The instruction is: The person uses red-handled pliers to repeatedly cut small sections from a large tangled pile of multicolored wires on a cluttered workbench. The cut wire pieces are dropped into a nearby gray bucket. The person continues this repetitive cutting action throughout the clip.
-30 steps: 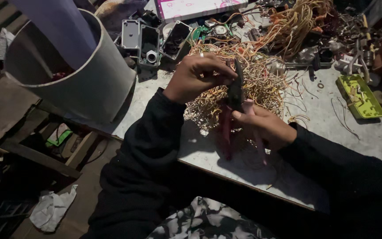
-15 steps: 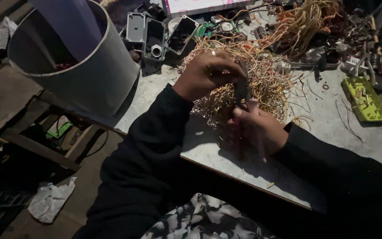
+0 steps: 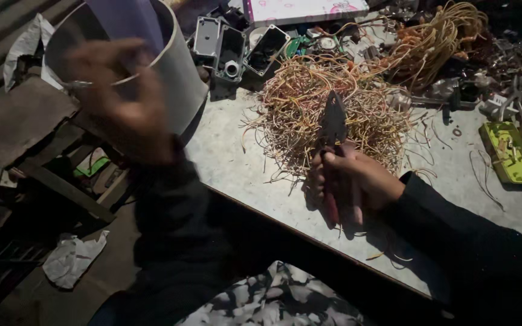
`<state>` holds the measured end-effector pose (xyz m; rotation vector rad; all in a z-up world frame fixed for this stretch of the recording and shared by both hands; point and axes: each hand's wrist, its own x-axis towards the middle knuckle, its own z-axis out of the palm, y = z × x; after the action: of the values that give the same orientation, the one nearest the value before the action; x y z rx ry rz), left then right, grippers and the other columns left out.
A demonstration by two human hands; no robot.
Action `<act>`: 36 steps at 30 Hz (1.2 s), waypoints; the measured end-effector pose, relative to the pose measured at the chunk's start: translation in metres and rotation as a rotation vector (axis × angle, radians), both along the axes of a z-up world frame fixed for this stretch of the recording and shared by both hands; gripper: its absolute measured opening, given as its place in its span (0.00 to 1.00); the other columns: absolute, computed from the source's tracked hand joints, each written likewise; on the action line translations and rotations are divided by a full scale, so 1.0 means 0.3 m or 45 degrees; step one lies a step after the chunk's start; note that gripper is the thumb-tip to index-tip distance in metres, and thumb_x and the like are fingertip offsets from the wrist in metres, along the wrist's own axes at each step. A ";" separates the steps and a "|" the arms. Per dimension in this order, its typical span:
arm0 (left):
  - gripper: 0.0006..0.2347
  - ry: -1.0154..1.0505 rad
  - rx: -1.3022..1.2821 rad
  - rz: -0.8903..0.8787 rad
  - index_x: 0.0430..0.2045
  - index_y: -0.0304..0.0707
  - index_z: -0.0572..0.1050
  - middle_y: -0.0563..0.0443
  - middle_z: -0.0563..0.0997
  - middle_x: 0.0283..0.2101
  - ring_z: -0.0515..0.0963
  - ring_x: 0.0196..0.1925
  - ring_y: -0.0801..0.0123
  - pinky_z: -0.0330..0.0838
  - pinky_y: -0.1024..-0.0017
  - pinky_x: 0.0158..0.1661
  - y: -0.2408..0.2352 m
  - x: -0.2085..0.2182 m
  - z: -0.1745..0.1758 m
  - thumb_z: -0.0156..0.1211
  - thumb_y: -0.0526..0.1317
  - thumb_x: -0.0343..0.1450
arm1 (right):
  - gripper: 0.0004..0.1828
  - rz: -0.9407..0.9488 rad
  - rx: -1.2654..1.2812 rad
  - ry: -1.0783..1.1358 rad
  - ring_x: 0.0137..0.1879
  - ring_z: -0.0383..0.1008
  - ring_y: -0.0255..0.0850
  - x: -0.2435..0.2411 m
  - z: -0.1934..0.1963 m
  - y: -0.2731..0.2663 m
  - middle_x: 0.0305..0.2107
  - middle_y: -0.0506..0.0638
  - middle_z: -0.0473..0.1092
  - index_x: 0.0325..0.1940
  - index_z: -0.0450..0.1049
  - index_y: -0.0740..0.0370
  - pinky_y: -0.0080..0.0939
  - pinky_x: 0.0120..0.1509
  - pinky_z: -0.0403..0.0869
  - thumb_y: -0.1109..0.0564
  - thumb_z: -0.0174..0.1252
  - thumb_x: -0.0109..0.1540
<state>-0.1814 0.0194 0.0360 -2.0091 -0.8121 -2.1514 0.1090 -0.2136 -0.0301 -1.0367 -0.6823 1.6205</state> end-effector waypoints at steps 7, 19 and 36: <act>0.13 0.271 -0.122 0.126 0.56 0.41 0.77 0.45 0.73 0.59 0.76 0.61 0.59 0.74 0.61 0.59 0.052 -0.002 0.010 0.66 0.31 0.76 | 0.18 -0.038 -0.036 -0.032 0.48 0.77 0.47 0.000 -0.008 0.000 0.40 0.53 0.74 0.53 0.70 0.64 0.49 0.57 0.77 0.47 0.51 0.68; 0.11 0.943 -0.511 -0.960 0.45 0.41 0.80 0.48 0.86 0.41 0.87 0.40 0.67 0.80 0.68 0.43 0.020 0.899 -0.093 0.63 0.34 0.68 | 0.27 -0.070 -0.060 -0.061 0.51 0.74 0.43 -0.001 -0.043 -0.013 0.44 0.51 0.72 0.67 0.68 0.62 0.46 0.58 0.76 0.45 0.51 0.69; 0.10 0.571 -0.477 -1.486 0.42 0.39 0.78 0.52 0.84 0.39 0.85 0.39 0.71 0.81 0.73 0.42 0.008 0.752 -0.117 0.65 0.45 0.76 | 0.36 0.076 0.135 -0.244 0.52 0.76 0.48 -0.024 0.062 -0.036 0.45 0.58 0.74 0.78 0.55 0.61 0.51 0.56 0.77 0.43 0.49 0.68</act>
<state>0.0442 0.0216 0.0009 -3.5751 0.1411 -1.7396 0.1019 -0.2244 -0.0114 -1.1118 -0.9256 1.5308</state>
